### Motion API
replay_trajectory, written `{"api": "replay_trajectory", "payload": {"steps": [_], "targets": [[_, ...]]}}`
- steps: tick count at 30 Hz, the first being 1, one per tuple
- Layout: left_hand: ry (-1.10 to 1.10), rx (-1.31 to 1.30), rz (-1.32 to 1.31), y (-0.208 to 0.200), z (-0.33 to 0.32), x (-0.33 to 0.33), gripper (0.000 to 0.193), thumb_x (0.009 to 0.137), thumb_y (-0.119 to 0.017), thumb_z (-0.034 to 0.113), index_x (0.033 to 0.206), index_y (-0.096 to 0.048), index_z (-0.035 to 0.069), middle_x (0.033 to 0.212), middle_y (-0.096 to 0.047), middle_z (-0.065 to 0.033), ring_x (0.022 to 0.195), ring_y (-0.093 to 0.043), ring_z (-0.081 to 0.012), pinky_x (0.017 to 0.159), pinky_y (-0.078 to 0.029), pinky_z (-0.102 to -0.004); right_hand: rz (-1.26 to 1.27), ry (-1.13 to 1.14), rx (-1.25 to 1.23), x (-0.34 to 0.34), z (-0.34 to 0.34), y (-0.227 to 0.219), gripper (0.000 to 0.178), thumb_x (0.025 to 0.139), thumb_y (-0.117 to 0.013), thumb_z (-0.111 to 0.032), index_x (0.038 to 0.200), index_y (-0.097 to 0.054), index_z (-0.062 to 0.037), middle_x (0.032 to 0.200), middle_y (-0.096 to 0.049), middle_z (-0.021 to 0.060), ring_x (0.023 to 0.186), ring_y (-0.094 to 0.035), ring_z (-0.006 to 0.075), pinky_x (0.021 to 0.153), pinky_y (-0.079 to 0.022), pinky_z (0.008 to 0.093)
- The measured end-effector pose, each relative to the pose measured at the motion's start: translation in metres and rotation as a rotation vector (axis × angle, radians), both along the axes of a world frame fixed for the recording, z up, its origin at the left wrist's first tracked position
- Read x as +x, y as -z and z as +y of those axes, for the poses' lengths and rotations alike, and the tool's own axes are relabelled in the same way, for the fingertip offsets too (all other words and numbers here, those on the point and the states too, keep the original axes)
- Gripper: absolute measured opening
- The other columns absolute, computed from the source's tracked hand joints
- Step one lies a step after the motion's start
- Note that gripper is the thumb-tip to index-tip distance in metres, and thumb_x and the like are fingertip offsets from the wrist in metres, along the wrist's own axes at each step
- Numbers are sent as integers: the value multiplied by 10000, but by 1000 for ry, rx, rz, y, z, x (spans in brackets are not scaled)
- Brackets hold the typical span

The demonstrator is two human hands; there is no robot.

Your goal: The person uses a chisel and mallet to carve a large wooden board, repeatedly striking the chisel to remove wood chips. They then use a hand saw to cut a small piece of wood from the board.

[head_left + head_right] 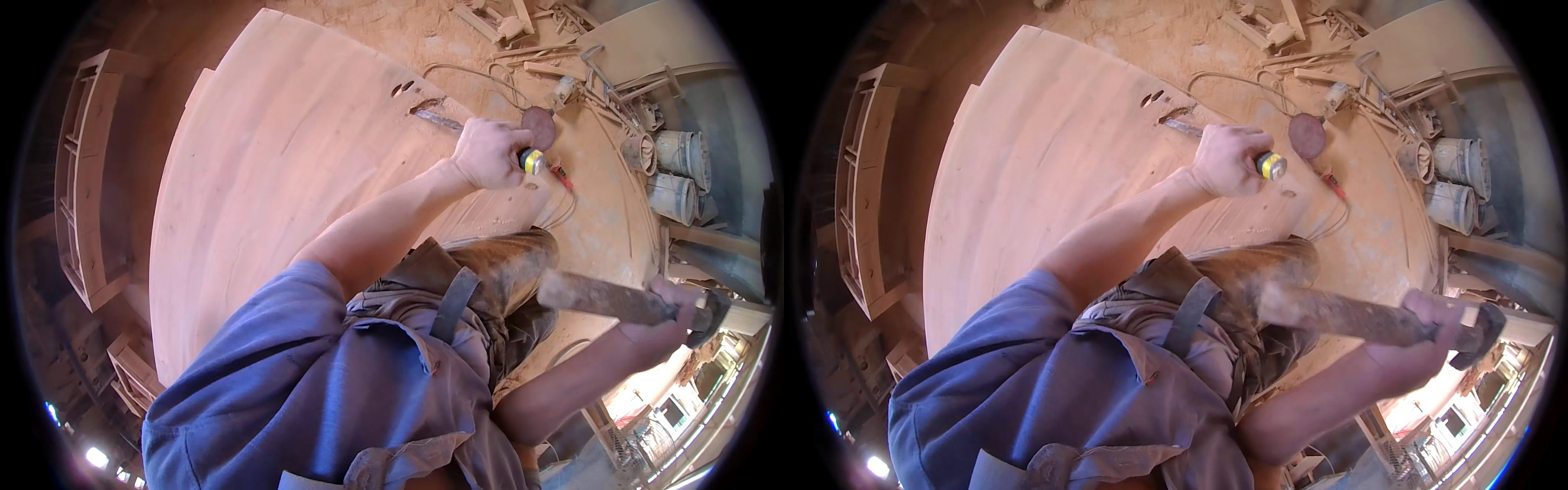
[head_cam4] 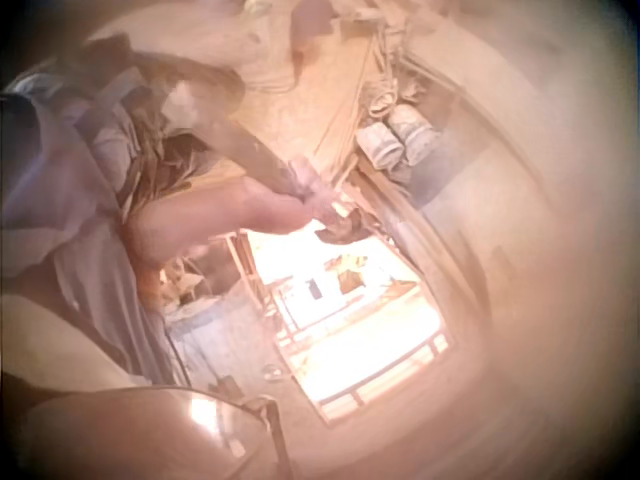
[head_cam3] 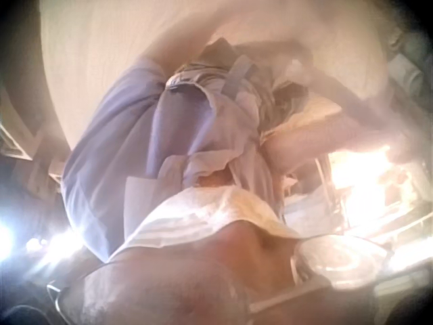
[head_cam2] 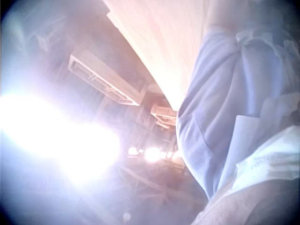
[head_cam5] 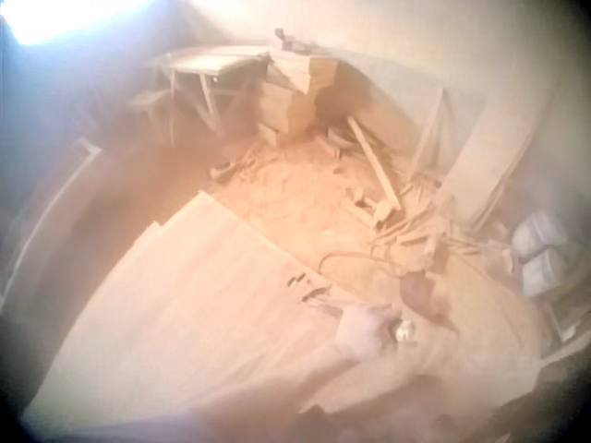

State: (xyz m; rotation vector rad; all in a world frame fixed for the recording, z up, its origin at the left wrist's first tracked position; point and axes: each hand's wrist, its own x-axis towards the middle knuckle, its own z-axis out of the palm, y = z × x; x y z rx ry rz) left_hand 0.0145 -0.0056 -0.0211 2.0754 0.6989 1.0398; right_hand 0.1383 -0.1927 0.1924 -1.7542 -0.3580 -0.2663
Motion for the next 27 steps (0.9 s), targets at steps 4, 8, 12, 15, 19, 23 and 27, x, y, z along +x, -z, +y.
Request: {"api": "replay_trajectory", "payload": {"steps": [4,8,12,15,19,23,27], "targets": [[-11,-6,-55,2,1,-4,129,685,-680,176,723,-578,107,681,-584,-118,653,-592,-386,544,-443,-482,601,-159,77,-67,8,58,162,908,-655,-125,798,-561,-54,702,-576,66,577,-571,176,552,-474,297],[36,28,-61,5,-1,-9,114,708,-669,174,729,-579,107,682,-585,-133,649,-593,-399,548,-444,-492,1084,-510,-120,-99,22,109,184,917,-664,-139,807,-555,-41,654,-551,62,493,-543,198,489,-456,329],[106,74,94,15,-7,-7,122,714,-656,210,755,-589,117,722,-612,-131,710,-621,-401,581,-462,-510,1071,-419,68,-71,-3,110,205,920,-654,-125,782,-529,-39,650,-527,62,510,-542,202,484,-451,340],[106,69,146,17,-14,-6,127,707,-646,219,777,-598,125,753,-632,-111,749,-637,-384,604,-470,-507,901,-234,199,-76,-7,86,240,934,-637,-121,755,-493,-49,665,-497,55,535,-554,197,493,-462,334],[151,93,189,26,-17,-4,123,712,-661,219,790,-616,135,784,-645,-106,783,-643,-377,637,-479,-511,928,-285,1,-108,4,105,230,918,-653,-109,747,-516,-43,631,-511,82,464,-524,207,434,-445,359],[255,75,324,33,-19,-6,121,706,-664,194,802,-640,124,773,-649,-106,781,-647,-378,654,-487,-511,1195,-444,-19,-102,-5,119,213,919,-649,-114,748,-547,-39,592,-505,89,461,-499,219,459,-431,370],[516,27,816,14,-13,4,110,682,-671,174,769,-651,109,739,-649,-102,754,-651,-383,650,-494,-513,1297,-392,146,-80,-26,131,200,944,-633,-119,780,-536,-59,643,-518,70,533,-489,199,531,-421,370]]}}
